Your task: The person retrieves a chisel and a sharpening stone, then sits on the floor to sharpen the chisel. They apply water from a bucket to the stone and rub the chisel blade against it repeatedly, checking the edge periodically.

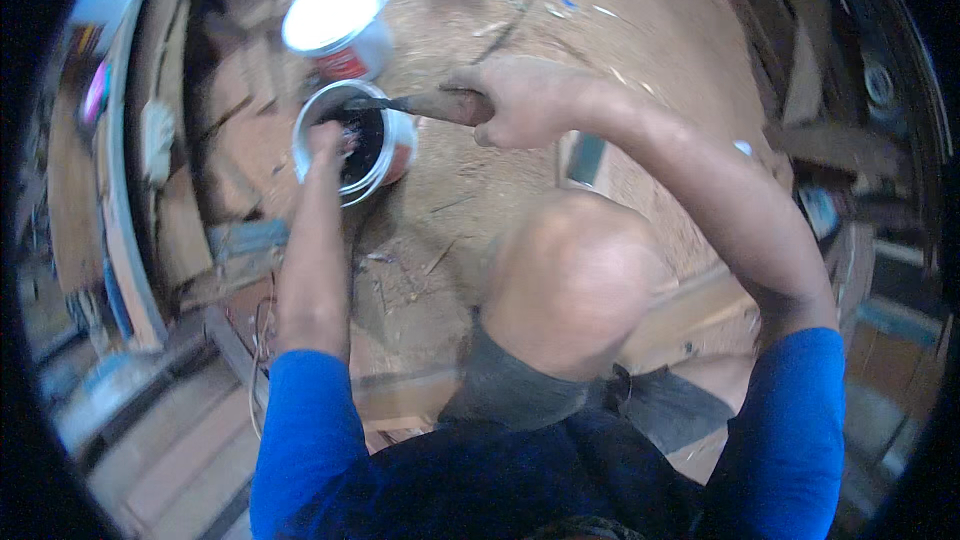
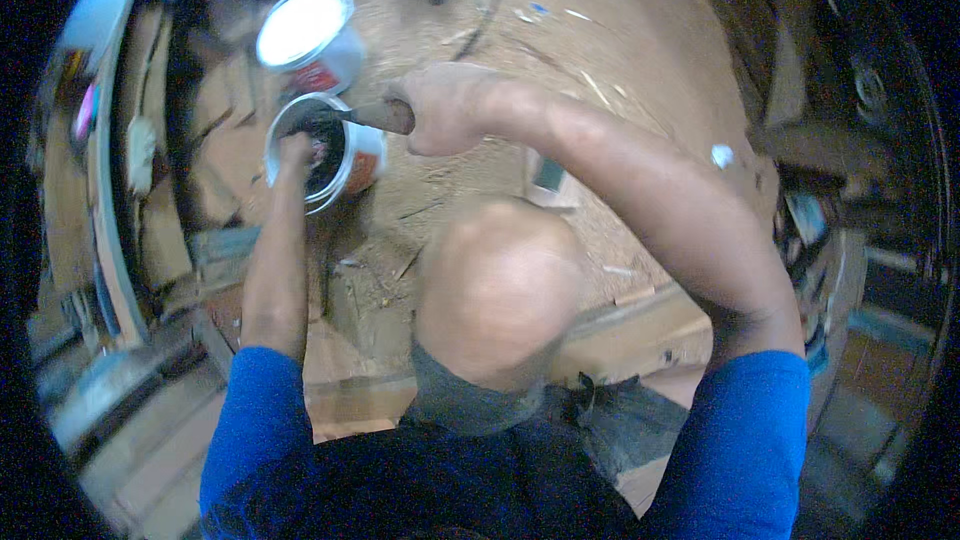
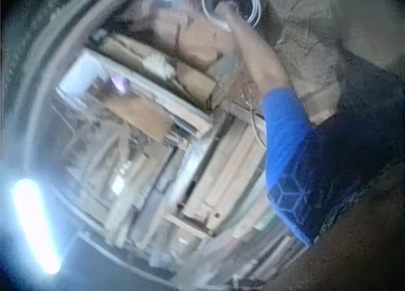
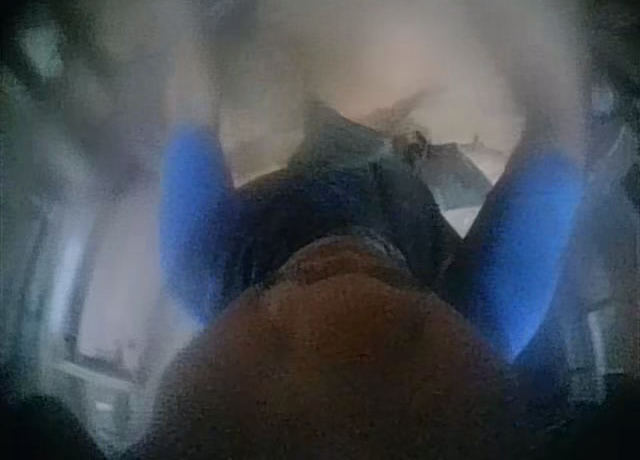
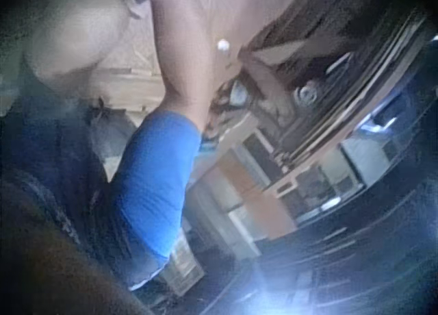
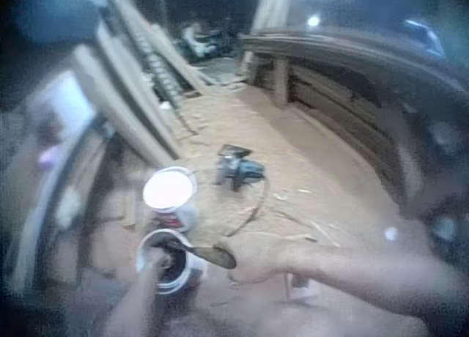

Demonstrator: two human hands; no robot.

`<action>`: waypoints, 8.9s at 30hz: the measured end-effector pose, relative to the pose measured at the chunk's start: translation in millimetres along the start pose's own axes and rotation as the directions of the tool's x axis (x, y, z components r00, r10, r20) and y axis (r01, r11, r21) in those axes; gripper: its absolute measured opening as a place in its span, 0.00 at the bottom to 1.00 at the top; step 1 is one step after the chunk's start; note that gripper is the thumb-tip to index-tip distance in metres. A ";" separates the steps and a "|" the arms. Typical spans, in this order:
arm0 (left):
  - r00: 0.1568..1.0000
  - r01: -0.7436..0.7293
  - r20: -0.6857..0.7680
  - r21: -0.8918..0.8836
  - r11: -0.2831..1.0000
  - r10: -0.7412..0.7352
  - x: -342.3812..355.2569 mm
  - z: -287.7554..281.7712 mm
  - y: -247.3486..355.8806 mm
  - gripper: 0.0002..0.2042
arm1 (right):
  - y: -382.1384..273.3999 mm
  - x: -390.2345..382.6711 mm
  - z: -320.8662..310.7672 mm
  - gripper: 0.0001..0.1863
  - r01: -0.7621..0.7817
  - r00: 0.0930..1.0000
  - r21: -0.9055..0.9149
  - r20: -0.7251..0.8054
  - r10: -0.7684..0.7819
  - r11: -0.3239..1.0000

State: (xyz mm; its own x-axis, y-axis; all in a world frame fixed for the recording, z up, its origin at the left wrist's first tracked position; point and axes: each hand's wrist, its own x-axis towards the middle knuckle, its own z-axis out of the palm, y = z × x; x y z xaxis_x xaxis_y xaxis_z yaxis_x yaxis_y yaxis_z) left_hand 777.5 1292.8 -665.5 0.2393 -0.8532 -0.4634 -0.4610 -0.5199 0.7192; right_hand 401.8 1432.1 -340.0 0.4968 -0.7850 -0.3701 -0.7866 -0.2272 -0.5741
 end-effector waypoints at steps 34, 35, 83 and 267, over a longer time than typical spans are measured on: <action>0.616 -0.786 0.567 0.401 0.471 0.546 -294.9 360.1 87.1 0.30 | 40.8 -305.1 272.6 0.33 -0.211 0.501 0.804 -0.399 0.768 0.556; 0.572 -0.820 0.541 0.367 0.439 0.616 -295.5 359.9 82.3 0.28 | 40.0 -304.1 278.4 0.33 -0.206 0.487 0.776 -0.447 0.750 0.596; 0.127 -0.990 0.687 0.040 0.138 0.716 -345.7 277.8 46.9 0.33 | 25.2 -271.2 322.5 0.29 -0.232 0.495 0.794 -0.401 0.771 0.562; 0.551 0.532 0.821 -0.483 0.696 0.148 -352.1 252.9 144.3 0.18 | 82.1 -182.6 212.7 0.23 -0.029 0.627 0.981 -0.130 0.768 0.190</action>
State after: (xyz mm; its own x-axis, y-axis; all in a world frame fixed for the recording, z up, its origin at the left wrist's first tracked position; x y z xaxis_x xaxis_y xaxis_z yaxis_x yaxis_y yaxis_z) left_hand 410.7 1528.7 -529.5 -0.6380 -0.5135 -0.5739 0.2189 -0.8354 0.5041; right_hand 324.5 1679.4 -474.9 -0.3407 -0.7417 -0.5778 0.1960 0.5450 -0.8152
